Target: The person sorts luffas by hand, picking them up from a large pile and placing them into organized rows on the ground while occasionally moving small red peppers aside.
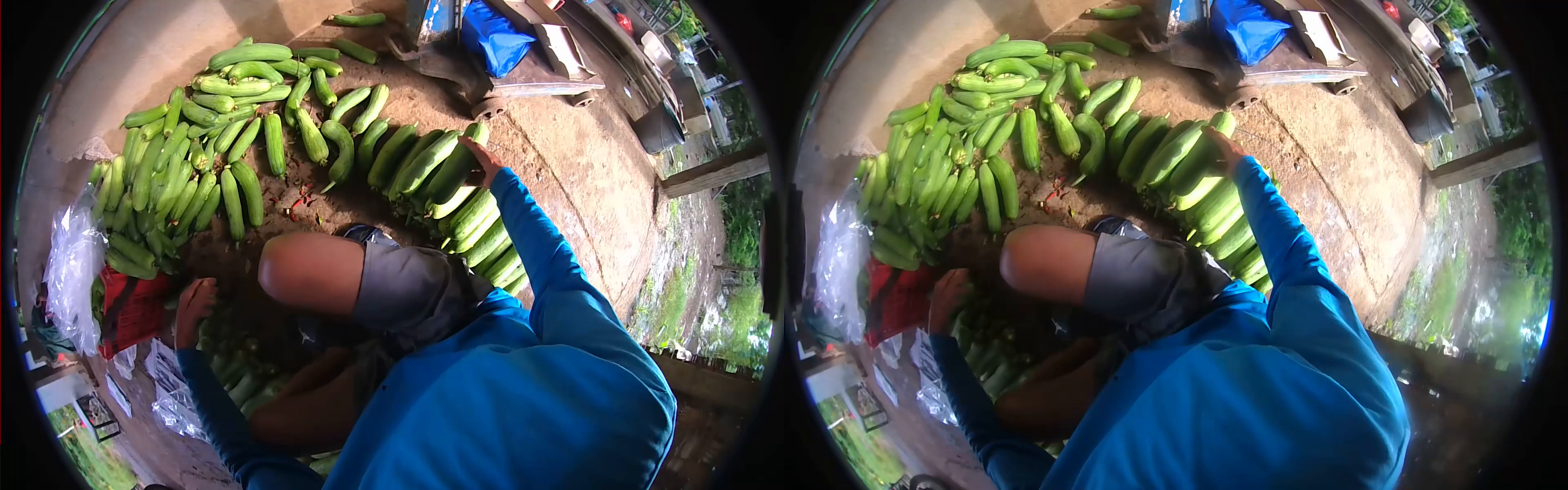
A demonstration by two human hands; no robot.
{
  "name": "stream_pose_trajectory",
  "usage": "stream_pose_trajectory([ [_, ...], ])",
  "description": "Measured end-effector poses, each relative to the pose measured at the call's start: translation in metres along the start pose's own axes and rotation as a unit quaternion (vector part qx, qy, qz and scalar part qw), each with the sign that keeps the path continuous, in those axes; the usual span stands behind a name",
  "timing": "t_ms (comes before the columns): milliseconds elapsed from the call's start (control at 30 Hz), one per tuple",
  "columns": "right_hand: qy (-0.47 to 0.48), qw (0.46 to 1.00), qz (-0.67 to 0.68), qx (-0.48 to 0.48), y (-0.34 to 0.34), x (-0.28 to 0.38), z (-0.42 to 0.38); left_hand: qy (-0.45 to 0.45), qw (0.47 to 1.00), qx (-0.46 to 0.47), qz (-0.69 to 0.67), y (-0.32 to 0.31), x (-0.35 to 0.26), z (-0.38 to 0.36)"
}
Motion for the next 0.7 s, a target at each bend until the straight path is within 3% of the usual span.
stream_pose_trajectory([
  [33, -0.017, 1.000, -0.010, 0.008, -0.008, 0.006, -0.004, 0.000, 1.000, -0.004, -0.003, -0.002, 0.008, -0.002],
  [100, 0.064, 0.983, -0.172, 0.012, -0.007, 0.016, 0.020, 0.036, 0.999, -0.006, -0.021, -0.022, 0.001, -0.008],
  [167, -0.142, 0.965, -0.183, -0.123, -0.013, 0.027, 0.022, 0.038, 0.999, 0.007, 0.009, -0.026, 0.004, -0.006],
  [233, -0.137, 0.944, -0.244, -0.173, -0.017, 0.029, 0.026, 0.043, 0.998, 0.013, 0.040, -0.025, 0.007, -0.007],
  [300, -0.140, 0.914, -0.306, -0.228, -0.014, 0.024, 0.033, -0.011, 1.000, 0.007, -0.011, -0.025, 0.008, -0.012],
  [367, -0.174, 0.882, -0.370, -0.237, -0.002, 0.016, 0.049, -0.004, 1.000, -0.005, -0.006, -0.025, 0.023, -0.014],
  [467, -0.128, 0.796, -0.509, -0.303, 0.009, 0.008, 0.067, 0.010, 0.999, -0.024, -0.024, -0.028, 0.025, -0.023],
  [667, -0.099, 0.679, -0.663, -0.300, -0.010, 0.023, 0.070, 0.008, 1.000, 0.005, -0.012, -0.030, 0.040, -0.019],
  [700, -0.070, 0.638, -0.702, -0.308, -0.018, 0.028, 0.069, 0.015, 1.000, 0.002, -0.023, -0.032, 0.043, -0.017],
])
Point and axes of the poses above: each hand's wrist, its own z-axis towards the middle knuckle, its own y-axis out of the back of the hand, x = y × z, the point moved 2 cm from there along z, towards the middle knuckle, and after that the axes turned 15 degrees about -y, right-handed, at the moved point
